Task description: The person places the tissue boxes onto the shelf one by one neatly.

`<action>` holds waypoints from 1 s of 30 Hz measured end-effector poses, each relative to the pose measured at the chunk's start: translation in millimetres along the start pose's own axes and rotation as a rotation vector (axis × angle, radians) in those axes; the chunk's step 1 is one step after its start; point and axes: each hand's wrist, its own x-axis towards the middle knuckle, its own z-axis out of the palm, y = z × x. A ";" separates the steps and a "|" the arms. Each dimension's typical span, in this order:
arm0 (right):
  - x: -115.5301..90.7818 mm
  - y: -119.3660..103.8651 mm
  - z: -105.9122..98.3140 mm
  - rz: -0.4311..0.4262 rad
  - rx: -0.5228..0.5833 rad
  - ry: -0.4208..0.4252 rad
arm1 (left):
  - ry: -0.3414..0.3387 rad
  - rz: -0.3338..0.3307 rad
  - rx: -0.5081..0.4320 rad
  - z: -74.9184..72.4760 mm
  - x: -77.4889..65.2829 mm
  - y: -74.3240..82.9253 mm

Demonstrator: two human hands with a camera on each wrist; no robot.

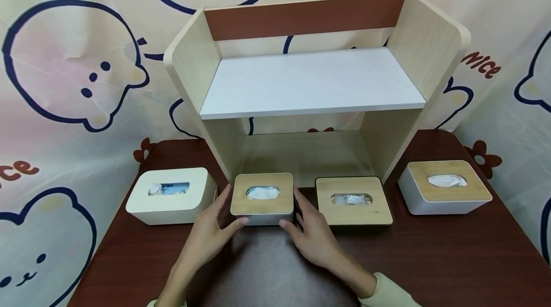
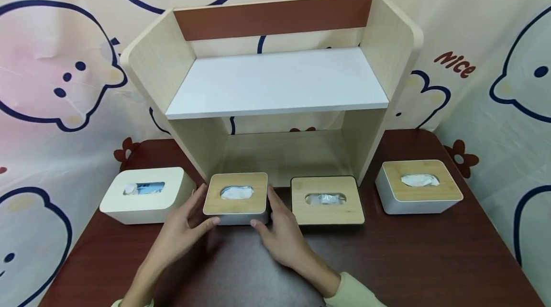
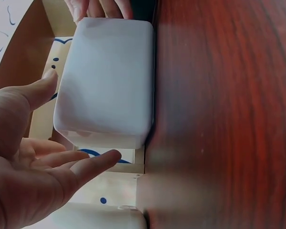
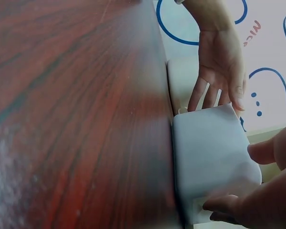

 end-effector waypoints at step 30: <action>5.3 3.8 7.3 -0.010 -0.081 0.072 | 0.060 -0.028 -0.161 8.3 0.4 2.4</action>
